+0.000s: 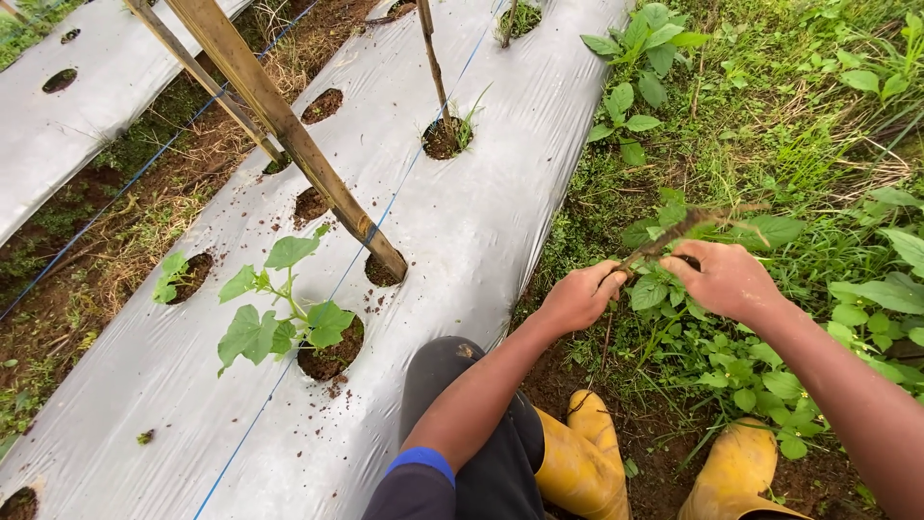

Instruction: The person uses a hand hoe to loosen soil and cut weeds in a garden bed between rows covered with white plastic mulch. After clearing the area, the person sits on a small wooden block and pulls out the remaining weeds by hand, gathering them into a pile.

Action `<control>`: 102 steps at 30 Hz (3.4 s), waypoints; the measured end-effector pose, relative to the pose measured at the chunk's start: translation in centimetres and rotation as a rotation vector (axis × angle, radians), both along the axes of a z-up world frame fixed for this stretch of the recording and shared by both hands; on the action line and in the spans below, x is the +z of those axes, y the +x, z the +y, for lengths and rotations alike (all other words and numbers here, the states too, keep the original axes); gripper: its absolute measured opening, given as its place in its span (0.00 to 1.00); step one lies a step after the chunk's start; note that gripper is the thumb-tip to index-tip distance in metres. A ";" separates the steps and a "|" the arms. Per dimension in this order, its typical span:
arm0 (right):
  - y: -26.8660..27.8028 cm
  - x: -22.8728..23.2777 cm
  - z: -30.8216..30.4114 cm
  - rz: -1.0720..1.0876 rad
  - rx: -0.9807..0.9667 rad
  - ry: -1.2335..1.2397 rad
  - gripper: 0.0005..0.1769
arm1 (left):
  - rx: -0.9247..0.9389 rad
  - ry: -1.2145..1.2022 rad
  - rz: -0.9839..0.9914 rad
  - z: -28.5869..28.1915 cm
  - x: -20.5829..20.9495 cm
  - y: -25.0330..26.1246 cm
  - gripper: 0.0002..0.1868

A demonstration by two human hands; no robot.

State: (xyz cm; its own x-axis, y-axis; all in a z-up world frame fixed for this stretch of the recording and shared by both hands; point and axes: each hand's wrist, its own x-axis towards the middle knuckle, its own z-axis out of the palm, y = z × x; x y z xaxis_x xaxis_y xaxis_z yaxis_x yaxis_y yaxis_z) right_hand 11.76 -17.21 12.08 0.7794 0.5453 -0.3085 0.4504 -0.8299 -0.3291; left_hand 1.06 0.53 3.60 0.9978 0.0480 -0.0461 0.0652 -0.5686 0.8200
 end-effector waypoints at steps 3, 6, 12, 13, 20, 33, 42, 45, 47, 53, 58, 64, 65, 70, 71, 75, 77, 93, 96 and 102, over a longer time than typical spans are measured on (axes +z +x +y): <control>-0.4 0.2 -0.3 -0.042 -0.039 0.124 0.21 | 0.020 -0.067 -0.031 -0.2 -0.5 -0.2 0.23; -0.9 0.0 0.1 -0.038 -0.008 0.162 0.19 | 0.041 -0.124 -0.105 -0.6 -0.7 -0.2 0.21; -2.9 -0.4 0.3 -0.012 0.154 0.146 0.20 | 0.042 -0.393 -0.348 -0.7 -2.1 -0.3 0.14; -2.7 -1.0 0.2 -0.043 0.191 0.104 0.21 | 0.031 -0.402 -0.356 -0.7 -2.2 -0.1 0.14; -2.7 -0.9 0.8 -0.091 0.179 0.021 0.18 | 0.112 -0.105 -0.435 -0.4 -3.6 0.4 0.16; -5.3 0.9 1.8 -0.064 0.111 0.119 0.18 | 0.327 -0.278 -0.321 -0.4 -4.9 0.7 0.13; -6.1 2.3 2.9 -0.012 0.055 0.020 0.20 | 0.427 -0.292 -0.478 -1.3 -5.6 1.3 0.18; -6.1 2.4 3.8 0.016 0.023 0.001 0.20 | 0.432 -0.280 -0.523 -1.3 -5.6 1.2 0.15; -5.9 1.8 4.2 0.041 -0.008 -0.009 0.21 | 0.426 -0.280 -0.540 -1.2 -5.7 1.1 0.15; -1.1 -5.1 2.4 0.042 -0.115 0.044 0.20 | 0.405 -0.266 -0.653 -1.8 -4.1 -0.2 0.08; -1.2 -2.2 -0.7 0.073 -0.199 0.222 0.23 | 0.411 -0.226 -0.561 -1.1 -5.5 0.4 0.08; -2.7 0.3 -0.5 0.197 -0.135 0.267 0.22 | 0.511 -0.405 -0.411 0.2 -3.8 1.2 0.11; -2.6 0.4 -0.4 0.198 -0.139 0.266 0.22 | 0.508 -0.407 -0.408 0.3 -4.3 1.3 0.11; -2.9 1.4 0.0 0.267 -0.138 0.401 0.24 | 0.566 -0.487 -0.346 0.5 -4.1 1.1 0.10; -2.9 1.5 -0.1 0.267 -0.145 0.400 0.24 | 0.560 -0.489 -0.342 0.7 -3.8 1.1 0.10; -2.5 0.5 -0.3 0.411 -0.058 0.307 0.22 | 0.572 -0.549 -0.352 1.7 -3.4 1.3 0.09; -3.0 0.1 -0.2 0.467 0.005 0.198 0.21 | 0.564 -0.592 -0.339 2.8 -3.7 2.0 0.08; -7.0 3.2 2.0 0.078 0.114 0.185 0.27 | 0.410 -0.910 -0.355 4.1 -2.8 1.5 0.12; -6.5 0.4 1.8 0.157 0.111 0.143 0.26 | 0.328 -0.972 -0.330 3.2 -2.0 1.1 0.13; -5.7 -3.1 1.6 0.190 0.066 0.162 0.17 | 0.247 -0.991 -0.255 3.1 -2.8 1.3 0.19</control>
State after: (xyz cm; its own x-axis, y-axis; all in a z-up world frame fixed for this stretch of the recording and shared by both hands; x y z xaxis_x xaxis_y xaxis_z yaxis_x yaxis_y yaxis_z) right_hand 6.10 -15.57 8.95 0.6770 0.6471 -0.3505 0.4190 -0.7305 -0.5393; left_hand 2.31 3.63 0.76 0.9511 0.3069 0.0339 -0.1519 0.3695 0.9167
